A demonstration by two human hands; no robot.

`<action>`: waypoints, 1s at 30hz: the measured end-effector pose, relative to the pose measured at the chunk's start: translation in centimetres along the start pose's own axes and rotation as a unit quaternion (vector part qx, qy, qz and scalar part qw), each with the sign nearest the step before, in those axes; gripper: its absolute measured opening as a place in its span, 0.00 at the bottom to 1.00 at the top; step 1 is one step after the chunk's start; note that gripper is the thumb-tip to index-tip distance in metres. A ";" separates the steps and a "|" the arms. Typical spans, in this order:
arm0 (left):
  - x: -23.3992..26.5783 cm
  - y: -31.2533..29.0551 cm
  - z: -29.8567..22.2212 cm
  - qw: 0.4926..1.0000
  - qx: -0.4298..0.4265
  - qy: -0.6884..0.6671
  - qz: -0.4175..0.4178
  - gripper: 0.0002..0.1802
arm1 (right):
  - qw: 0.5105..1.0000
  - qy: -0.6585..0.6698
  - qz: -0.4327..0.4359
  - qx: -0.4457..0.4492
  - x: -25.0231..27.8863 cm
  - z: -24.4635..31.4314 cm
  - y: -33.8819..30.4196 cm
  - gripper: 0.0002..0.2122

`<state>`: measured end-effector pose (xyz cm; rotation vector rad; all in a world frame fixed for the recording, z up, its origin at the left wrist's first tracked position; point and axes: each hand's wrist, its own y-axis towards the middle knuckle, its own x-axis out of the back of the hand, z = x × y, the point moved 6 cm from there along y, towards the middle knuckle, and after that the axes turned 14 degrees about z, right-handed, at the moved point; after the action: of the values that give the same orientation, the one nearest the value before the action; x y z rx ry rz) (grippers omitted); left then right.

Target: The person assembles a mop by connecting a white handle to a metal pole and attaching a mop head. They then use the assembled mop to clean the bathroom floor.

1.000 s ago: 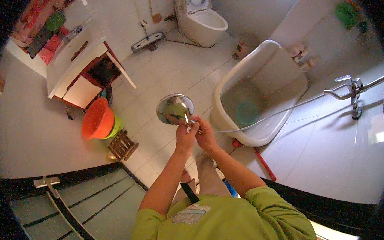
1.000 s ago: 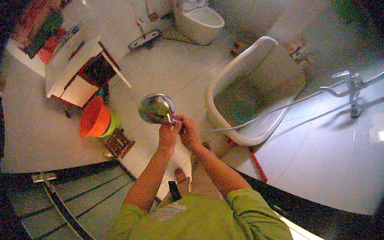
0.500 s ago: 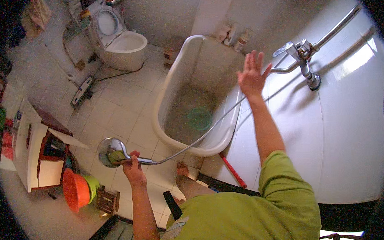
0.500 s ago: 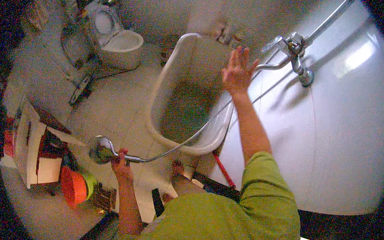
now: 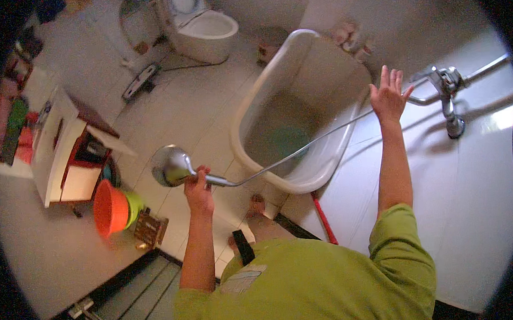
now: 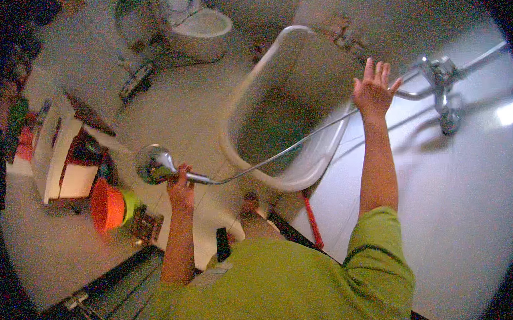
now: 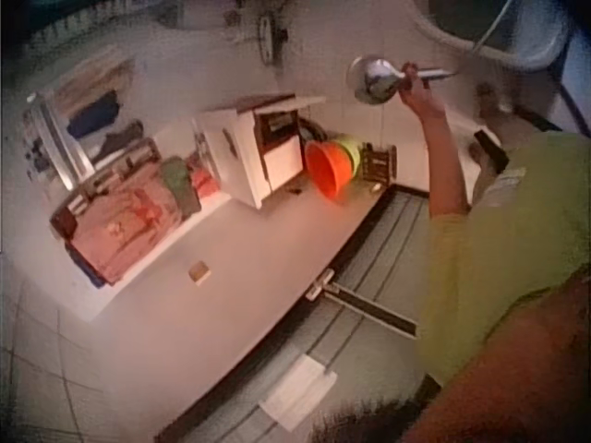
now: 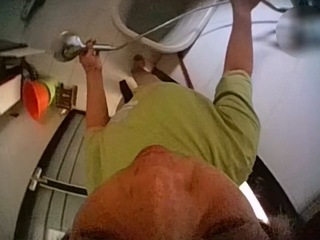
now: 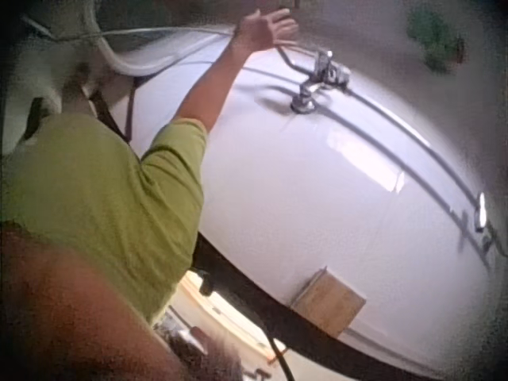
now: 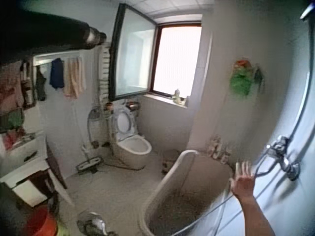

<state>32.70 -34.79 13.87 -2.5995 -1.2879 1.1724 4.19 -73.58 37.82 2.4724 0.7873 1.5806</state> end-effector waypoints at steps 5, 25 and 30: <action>-1.6 -1.8 -1.6 0.999 -0.006 -0.019 0.049 0.10 | 0.761 0.500 0.156 0.381 -0.6 17.4 -11.7 0.33; -9.8 -8.2 -5.6 0.942 0.011 0.151 0.300 0.30 | 0.630 0.774 0.046 0.048 9.5 18.2 -23.3 0.17; 0.2 -8.2 -3.1 0.960 0.058 0.209 0.179 0.28 | 0.601 0.771 -0.176 -0.116 6.3 6.2 -18.0 0.13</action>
<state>29.13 -28.27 18.55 -2.8503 -0.6707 0.6335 5.07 -53.98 33.82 0.1122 0.8651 2.9824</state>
